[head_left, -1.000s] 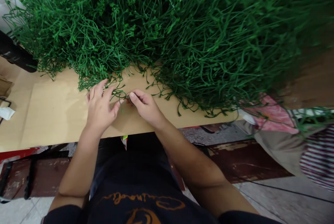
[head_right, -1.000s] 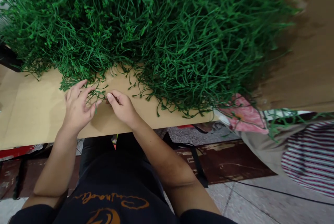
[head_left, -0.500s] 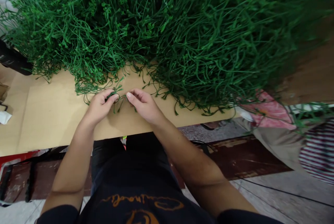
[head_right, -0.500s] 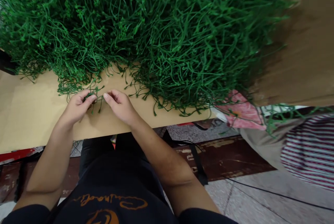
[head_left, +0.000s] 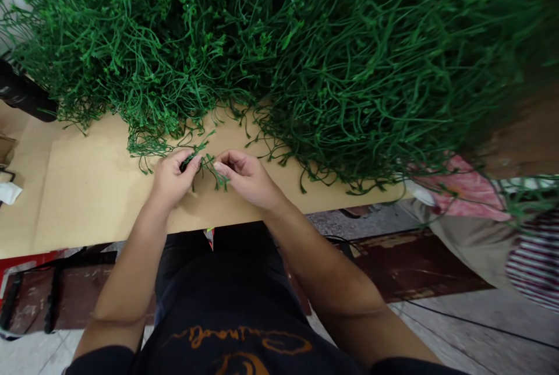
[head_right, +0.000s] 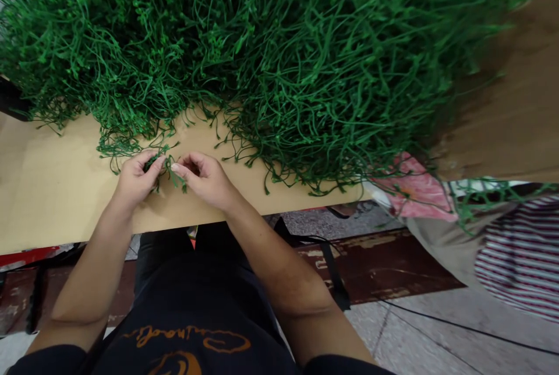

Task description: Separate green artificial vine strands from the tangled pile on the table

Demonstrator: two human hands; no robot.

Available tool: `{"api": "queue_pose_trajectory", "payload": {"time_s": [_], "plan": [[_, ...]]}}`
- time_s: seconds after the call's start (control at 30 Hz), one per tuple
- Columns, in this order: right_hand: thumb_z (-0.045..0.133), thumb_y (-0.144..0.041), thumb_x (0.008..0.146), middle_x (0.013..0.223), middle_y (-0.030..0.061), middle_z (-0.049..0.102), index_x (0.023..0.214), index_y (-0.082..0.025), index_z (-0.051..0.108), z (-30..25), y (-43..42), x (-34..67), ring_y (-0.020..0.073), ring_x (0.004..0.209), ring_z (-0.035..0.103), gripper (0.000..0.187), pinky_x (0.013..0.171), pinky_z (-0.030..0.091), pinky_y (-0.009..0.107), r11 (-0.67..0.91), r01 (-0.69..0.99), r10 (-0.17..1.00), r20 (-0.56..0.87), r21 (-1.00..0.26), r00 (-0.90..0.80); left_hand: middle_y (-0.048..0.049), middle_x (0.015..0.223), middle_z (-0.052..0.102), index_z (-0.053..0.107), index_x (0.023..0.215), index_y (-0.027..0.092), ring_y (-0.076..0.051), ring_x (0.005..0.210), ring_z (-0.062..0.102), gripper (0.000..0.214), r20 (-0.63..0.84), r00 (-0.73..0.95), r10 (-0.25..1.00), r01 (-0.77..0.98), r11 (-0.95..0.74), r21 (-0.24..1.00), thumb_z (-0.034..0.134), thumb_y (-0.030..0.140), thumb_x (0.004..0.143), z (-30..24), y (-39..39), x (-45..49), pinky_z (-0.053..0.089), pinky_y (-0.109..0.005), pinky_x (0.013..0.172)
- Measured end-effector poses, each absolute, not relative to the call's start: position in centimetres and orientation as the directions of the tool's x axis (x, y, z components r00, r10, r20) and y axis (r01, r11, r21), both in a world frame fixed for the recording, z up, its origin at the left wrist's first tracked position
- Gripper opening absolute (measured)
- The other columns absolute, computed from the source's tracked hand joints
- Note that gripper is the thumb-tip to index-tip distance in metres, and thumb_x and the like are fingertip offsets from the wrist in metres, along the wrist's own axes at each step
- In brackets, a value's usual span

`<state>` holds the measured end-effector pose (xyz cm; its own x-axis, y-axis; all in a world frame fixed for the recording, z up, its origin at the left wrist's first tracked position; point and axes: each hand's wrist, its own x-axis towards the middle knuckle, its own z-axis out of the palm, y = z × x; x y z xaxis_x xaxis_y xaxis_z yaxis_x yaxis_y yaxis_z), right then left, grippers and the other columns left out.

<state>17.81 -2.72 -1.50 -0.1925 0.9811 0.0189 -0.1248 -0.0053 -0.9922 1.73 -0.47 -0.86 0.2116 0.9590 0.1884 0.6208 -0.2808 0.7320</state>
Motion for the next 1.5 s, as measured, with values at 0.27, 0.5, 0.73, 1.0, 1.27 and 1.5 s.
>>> {"api": "queue_pose_trajectory", "payload": {"time_s": [0.27, 0.5, 0.73, 1.0, 1.27, 1.5], "plan": [[0.056, -0.068, 0.067, 0.057, -0.0039, 0.039, 0.067, -0.016, 0.047, -1.0, -2.6, 17.8, 0.005, 0.053, 0.034, 0.053, 0.049, 0.03, 0.021, -0.03, -0.079, 0.976, -0.013, -0.996, -0.217, -0.0051, 0.083, 0.068, 0.064, 0.09, 0.019, -0.018, 0.079, 0.062, 0.025, 0.211, 0.242, 0.947, 0.717, -0.321, 0.619, 0.045, 0.033, 0.086, -1.1, -0.7, 1.7, 0.047, -0.03, 0.073], [0.051, -0.055, 0.079, 0.062, -0.0028, 0.041, 0.072, -0.015, 0.049, -2.3, -2.5, 17.6, 0.0067, 0.058, 0.035, 0.04, 0.054, 0.03, 0.022, 0.08, 0.066, 0.972, 0.064, -0.995, -0.225, -0.0065, 0.088, 0.069, 0.063, 0.094, 0.018, -0.018, 0.082, 0.062, 0.025, 0.199, 0.262, 0.944, 0.748, -0.329, 0.576, 0.045, 0.031, 0.085, -0.9, -0.8, 2.1, 0.047, -0.031, 0.076], [0.043, -0.052, 0.084, 0.061, -0.0033, 0.037, 0.069, -0.017, 0.042, -2.4, -2.7, 17.7, 0.0077, 0.057, 0.034, 0.038, 0.056, 0.03, 0.023, 0.103, 0.109, 0.971, 0.077, -0.989, -0.225, -0.0058, 0.079, 0.068, 0.065, 0.089, 0.018, -0.019, 0.077, 0.062, 0.029, 0.146, 0.19, 0.971, 0.808, -0.239, 0.539, 0.043, 0.037, 0.086, -1.1, -0.2, 2.3, 0.045, -0.031, 0.074], [0.033, -0.049, 0.09, 0.059, -0.0029, 0.032, 0.066, -0.019, 0.035, -2.1, -3.9, 17.3, 0.0087, 0.057, 0.032, 0.039, 0.056, 0.029, 0.024, 0.232, 0.153, 0.938, 0.18, -0.961, -0.298, -0.0026, 0.065, 0.065, 0.062, 0.075, 0.021, -0.019, 0.066, 0.059, 0.022, 0.099, 0.092, 0.991, 0.876, -0.128, 0.466, 0.044, 0.029, 0.086, -0.3, 0.1, 3.4, 0.042, -0.032, 0.069], [0.032, -0.033, 0.092, 0.058, -0.0025, 0.033, 0.067, -0.019, 0.036, -0.7, -6.6, 17.3, 0.0088, 0.054, 0.033, 0.028, 0.052, 0.031, 0.023, 0.29, 0.157, 0.897, 0.212, -0.944, -0.387, -0.0033, 0.065, 0.064, 0.058, 0.072, 0.022, -0.022, 0.07, 0.061, 0.02, 0.075, 0.065, 0.995, 0.913, -0.089, 0.398, 0.043, 0.025, 0.085, -0.1, 0.2, 3.7, 0.04, -0.033, 0.072], [0.038, -0.02, 0.087, 0.062, -0.0005, 0.045, 0.07, -0.02, 0.041, 3.7, -9.1, 17.6, 0.0093, 0.058, 0.042, 0.017, 0.054, 0.035, 0.023, 0.398, 0.047, 0.803, 0.324, -0.916, -0.501, -0.0007, 0.058, 0.058, 0.057, 0.074, 0.022, -0.019, 0.067, 0.058, 0.021, 0.132, -0.111, 0.985, 0.854, 0.026, 0.52, 0.044, 0.032, 0.086, -0.7, 1.2, 1.3, 0.039, -0.029, 0.067]]}}
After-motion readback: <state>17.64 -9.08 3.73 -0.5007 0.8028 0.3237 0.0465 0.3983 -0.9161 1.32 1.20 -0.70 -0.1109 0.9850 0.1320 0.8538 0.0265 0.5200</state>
